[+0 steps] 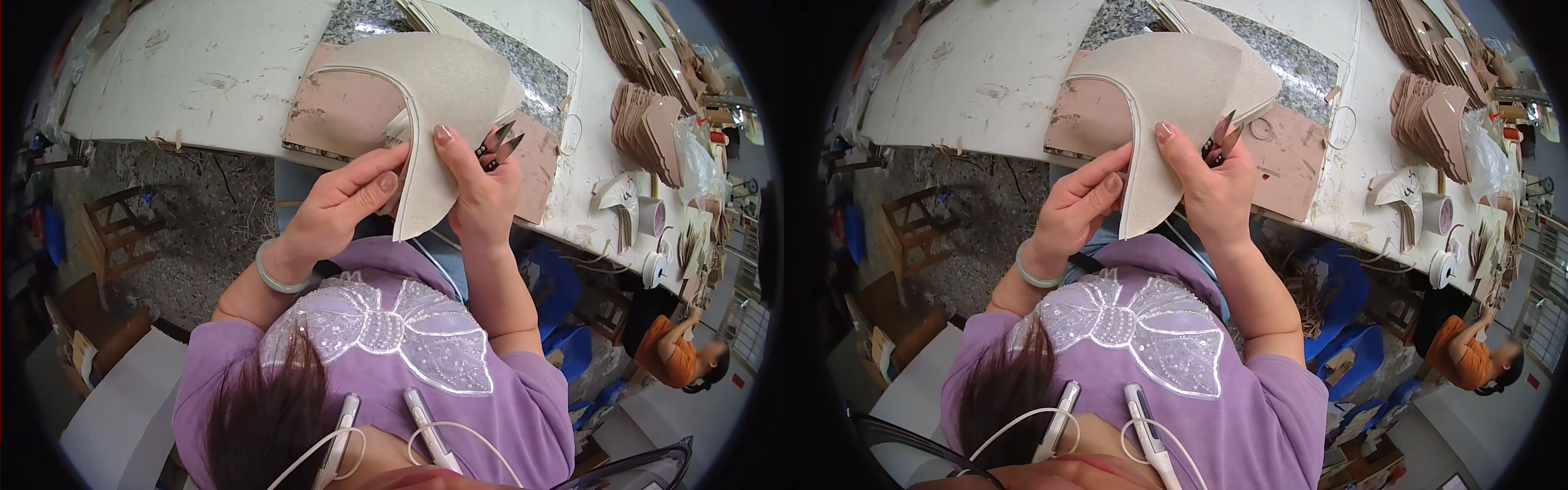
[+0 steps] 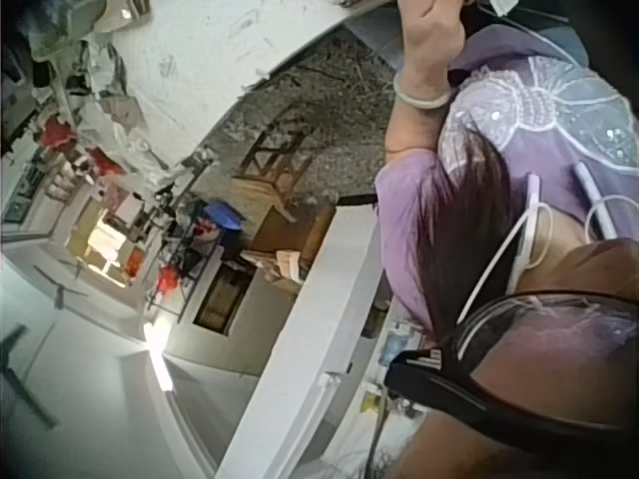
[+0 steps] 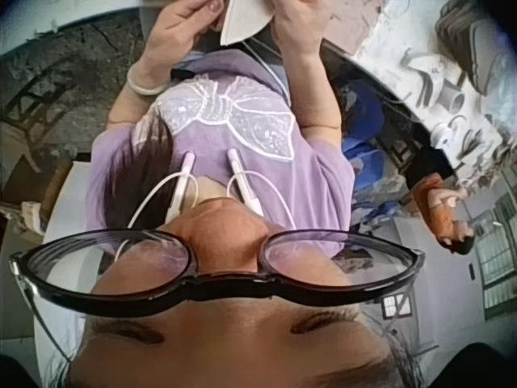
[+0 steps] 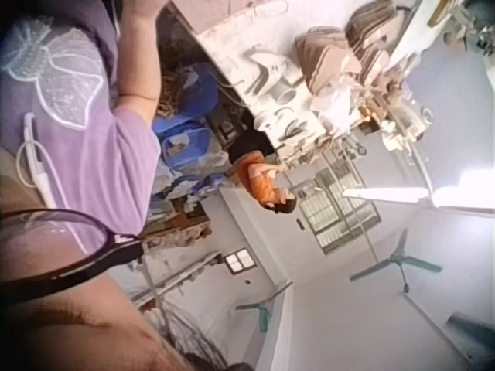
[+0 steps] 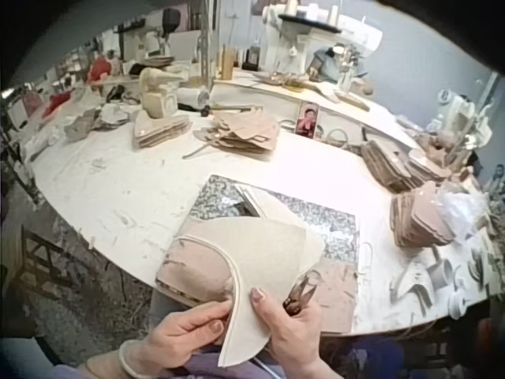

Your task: The person applies adhesive strips along the curved edges of shoe components by hand, presses them into place, and trims the excess strip using snips.

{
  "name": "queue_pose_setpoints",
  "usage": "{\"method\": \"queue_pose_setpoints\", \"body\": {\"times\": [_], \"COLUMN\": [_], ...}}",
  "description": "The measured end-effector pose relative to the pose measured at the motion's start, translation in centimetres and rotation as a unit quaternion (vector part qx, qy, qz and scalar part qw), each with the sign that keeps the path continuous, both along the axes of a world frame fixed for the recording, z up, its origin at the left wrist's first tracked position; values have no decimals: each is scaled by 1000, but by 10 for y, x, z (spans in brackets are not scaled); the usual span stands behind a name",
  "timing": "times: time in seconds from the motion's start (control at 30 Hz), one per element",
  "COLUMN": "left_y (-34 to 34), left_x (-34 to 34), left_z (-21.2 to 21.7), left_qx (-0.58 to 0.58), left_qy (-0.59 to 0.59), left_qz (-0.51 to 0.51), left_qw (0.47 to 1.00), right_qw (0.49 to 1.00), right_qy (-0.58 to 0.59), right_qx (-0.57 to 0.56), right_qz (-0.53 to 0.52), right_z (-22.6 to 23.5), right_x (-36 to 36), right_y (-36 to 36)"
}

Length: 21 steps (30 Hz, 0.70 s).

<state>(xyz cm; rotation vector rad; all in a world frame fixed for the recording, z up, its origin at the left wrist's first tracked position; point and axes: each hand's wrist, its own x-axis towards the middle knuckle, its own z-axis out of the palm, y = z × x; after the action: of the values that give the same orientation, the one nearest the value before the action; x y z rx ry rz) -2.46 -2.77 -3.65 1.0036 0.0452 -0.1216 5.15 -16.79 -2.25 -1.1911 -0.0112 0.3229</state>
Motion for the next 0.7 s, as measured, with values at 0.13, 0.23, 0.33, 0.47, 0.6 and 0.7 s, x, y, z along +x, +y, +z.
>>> {"method": "queue_pose_setpoints", "body": {"times": [0.13, 0.23, 0.33, 0.47, 0.6, 0.7], "left_y": [1, 1, 0, -2, -1, -3], "left_x": [-3, -5, -6, -7, -9, -10], "left_z": [1, 4, 9, 12, 23, 28], "left_qx": [23, 15, -22, -44, -22, -26], "left_qy": [20, 32, 49, 40, 73, 87], "left_qz": [-19, -29, -35, -47, -52, -58], "left_qw": [999, 999, 998, 997, 996, 994], "right_qw": [1000, 1000, 999, 997, 992, 983], "right_qy": [-10, -26, -38, -62, -102, -160], "right_qx": [6, 4, -2, -11, -22, -29], "right_qz": [-8, -16, -20, -48, -72, -90], "right_z": [-2, -3, -2, -3, 2, 4], "right_x": [4, 5, 5, 7, 9, 10], "right_y": [-3, -3, -5, -7, -7, -8]}}
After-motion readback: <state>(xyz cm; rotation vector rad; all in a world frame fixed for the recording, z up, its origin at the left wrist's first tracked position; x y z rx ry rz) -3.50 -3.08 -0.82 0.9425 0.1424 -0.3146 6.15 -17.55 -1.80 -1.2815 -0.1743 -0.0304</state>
